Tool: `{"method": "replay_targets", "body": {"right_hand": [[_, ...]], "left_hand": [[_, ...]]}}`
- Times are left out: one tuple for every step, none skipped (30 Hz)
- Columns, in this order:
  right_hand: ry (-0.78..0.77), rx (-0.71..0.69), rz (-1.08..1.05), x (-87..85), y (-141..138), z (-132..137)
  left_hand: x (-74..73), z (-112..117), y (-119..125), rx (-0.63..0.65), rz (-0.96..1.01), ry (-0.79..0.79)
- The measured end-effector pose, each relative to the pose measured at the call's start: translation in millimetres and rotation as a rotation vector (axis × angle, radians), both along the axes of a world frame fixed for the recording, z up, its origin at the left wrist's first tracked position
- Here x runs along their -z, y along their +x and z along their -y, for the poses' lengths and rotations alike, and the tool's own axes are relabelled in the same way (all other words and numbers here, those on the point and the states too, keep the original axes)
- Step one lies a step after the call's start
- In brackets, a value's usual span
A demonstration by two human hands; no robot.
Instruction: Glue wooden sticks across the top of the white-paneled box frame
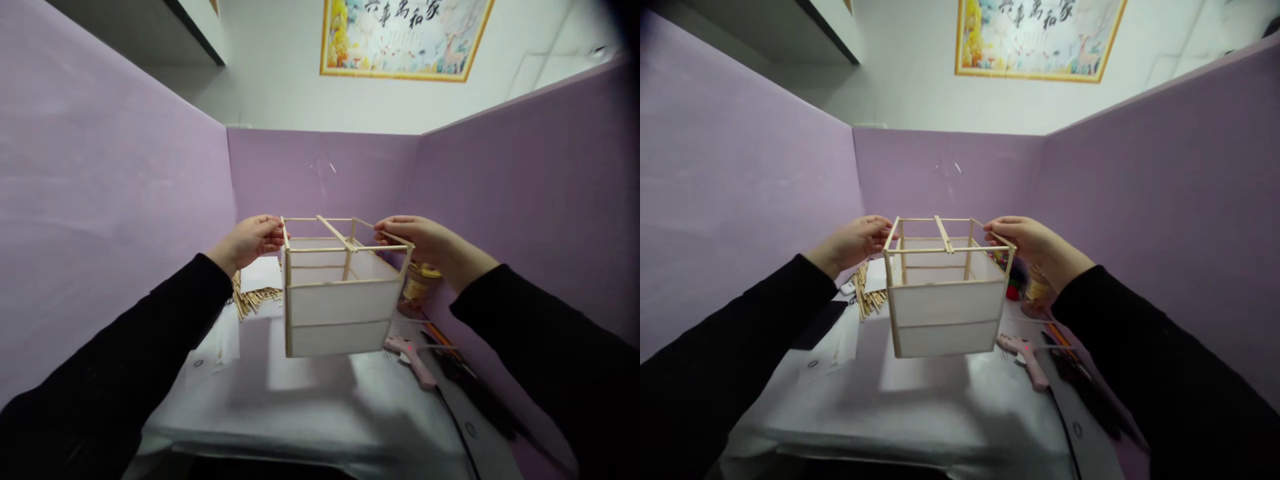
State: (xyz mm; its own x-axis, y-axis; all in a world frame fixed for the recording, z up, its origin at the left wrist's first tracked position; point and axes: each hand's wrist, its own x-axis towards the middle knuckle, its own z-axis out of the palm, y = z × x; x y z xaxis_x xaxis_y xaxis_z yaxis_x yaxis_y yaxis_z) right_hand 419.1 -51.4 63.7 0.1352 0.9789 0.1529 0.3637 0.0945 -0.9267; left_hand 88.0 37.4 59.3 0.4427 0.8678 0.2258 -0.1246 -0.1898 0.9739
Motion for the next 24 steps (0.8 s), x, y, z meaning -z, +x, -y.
{"method": "replay_targets", "body": {"right_hand": [[-0.003, -0.004, -0.004, -0.4, -2.9, 8.6], [-0.012, -0.017, -0.023, 1.5, -5.8, 16.8], [-0.021, -0.038, -0.049, 5.5, -8.7, 24.7], [-0.031, -0.065, -0.074, 11.1, -11.7, 32.3], [-0.046, -0.090, -0.094, 17.5, -14.9, 39.8], [-0.064, -0.109, -0.109, 24.3, -18.5, 47.4], [-0.082, -0.122, -0.117, 31.0, -22.3, 54.9], [-0.098, -0.130, -0.120, 37.4, -26.2, 62.1], [-0.106, -0.139, -0.117, 43.3, -29.9, 69.0], [-0.107, -0.147, -0.109, 49.1, -33.3, 75.1], [-0.102, -0.157, -0.097, 54.7, -36.0, 80.4], [-0.100, -0.167, -0.084, 60.3, -37.9, 84.6], [-0.103, -0.179, -0.077, 66.0, -39.0, 87.7], [-0.113, -0.196, -0.075, 71.5, -39.2, 90.0], [-0.127, -0.218, -0.078, 76.7, -38.8, 91.7], [-0.143, -0.245, -0.083, 81.0, -37.8, 93.1], [-0.156, -0.272, -0.088, 84.0, -36.4, 94.5], [-0.164, -0.291, -0.084, 85.3, -34.9, 96.2], [-0.167, -0.304, -0.057, 84.5, -33.5, 98.3], [-0.159, -0.304, -0.003, 81.5, -32.2, 100.6], [-0.134, -0.293, 0.078, 76.4, -31.4, 102.9], [-0.091, -0.272, 0.178, 69.4, -31.3, 104.7], [-0.034, -0.248, 0.286, 61.2, -32.1, 105.6], [0.031, -0.225, 0.395, 52.2, -34.2, 105.1]], "left_hand": [[-0.9, 7.7, -7.3, 0.007, -0.023, 0.020], [0.1, 15.9, -14.1, 0.008, -0.041, 0.027], [2.9, 24.4, -20.3, 0.004, -0.053, 0.027], [7.1, 32.9, -26.0, 0.002, -0.064, 0.018], [12.5, 41.1, -31.0, -0.002, -0.072, 0.007], [18.8, 48.6, -35.4, -0.003, -0.078, -0.007], [25.5, 55.2, -39.3, 0.002, -0.084, -0.023], [32.3, 60.7, -42.7, 0.010, -0.090, -0.041], [39.1, 65.1, -45.7, 0.019, -0.093, -0.057], [45.5, 68.4, -48.1, 0.023, -0.093, -0.068], [51.4, 70.9, -50.1, 0.024, -0.098, -0.075], [56.7, 72.7, -51.6, 0.019, -0.108, -0.079], [61.4, 74.0, -52.7, 0.008, -0.122, -0.080], [65.4, 74.9, -53.6, 0.000, -0.140, -0.083], [68.6, 75.7, -54.4, -0.006, -0.158, -0.087], [70.7, 76.3, -55.2, -0.009, -0.172, -0.089], [71.7, 76.9, -56.4, -0.009, -0.186, -0.087], [71.3, 77.7, -57.8, -0.007, -0.200, -0.074], [69.4, 79.1, -59.6, -0.006, -0.219, -0.049], [65.8, 81.4, -61.5, -0.014, -0.247, -0.006], [60.7, 84.9, -63.3, -0.036, -0.286, 0.056], [54.4, 90.1, -64.7, -0.073, -0.335, 0.139], [47.6, 97.2, -65.3, -0.122, -0.389, 0.248], [40.8, 106.1, -64.9, -0.171, -0.440, 0.375]]}}
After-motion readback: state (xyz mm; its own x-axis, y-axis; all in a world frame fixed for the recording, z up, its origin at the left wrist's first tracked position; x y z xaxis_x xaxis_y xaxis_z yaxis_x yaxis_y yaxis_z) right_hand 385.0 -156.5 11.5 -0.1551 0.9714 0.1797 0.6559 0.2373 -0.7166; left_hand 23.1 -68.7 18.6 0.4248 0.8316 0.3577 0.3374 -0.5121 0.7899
